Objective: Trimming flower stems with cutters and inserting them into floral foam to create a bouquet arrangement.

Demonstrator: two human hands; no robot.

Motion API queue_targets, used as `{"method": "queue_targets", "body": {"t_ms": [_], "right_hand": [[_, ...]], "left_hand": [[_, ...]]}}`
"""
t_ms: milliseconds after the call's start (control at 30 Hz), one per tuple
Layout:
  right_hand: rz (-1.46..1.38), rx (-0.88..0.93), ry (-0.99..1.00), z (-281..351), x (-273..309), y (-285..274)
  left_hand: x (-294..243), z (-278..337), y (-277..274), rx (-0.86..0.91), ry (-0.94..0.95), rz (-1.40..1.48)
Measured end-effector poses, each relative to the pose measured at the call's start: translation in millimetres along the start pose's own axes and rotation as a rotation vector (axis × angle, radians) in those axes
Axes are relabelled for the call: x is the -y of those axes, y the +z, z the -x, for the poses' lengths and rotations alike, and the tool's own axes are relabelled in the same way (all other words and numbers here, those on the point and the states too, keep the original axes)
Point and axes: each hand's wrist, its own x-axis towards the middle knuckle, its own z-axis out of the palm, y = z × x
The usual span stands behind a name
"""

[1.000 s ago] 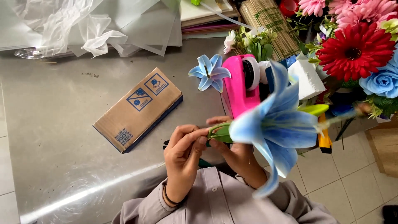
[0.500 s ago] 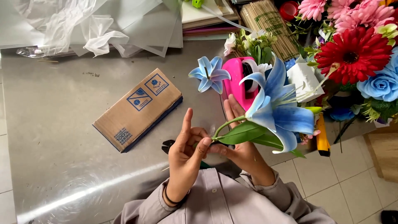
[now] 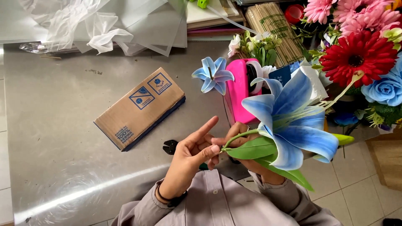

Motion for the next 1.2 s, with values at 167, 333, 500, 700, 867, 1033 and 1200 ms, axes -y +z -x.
{"method": "queue_targets", "body": {"t_ms": [167,333,500,700,867,1033,1200], "right_hand": [[1.036,-0.062,-0.173,-1,22,2],[0.714,-0.287,-0.070,-2,32,24],[1.041,-0.326,-0.195,-8,51,24],[0.798,-0.280,-0.180,2,50,9],[0.365,-0.118,-0.117,5,46,-3],[0.218,-0.204,-0.074,2,42,-16],[0.348,-0.211,-0.184,-2,44,-30]], "left_hand": [[6,-2,1,-0.004,0.083,-0.029],[2,-1,3,-0.056,0.519,-0.683],[-2,-3,7,0.040,0.699,-0.999],[5,-7,8,0.240,0.455,-0.769],[26,-12,12,0.456,0.093,-0.245],[27,-16,28,0.295,0.201,-0.414],[32,-17,47,0.110,0.465,-0.799]]}}
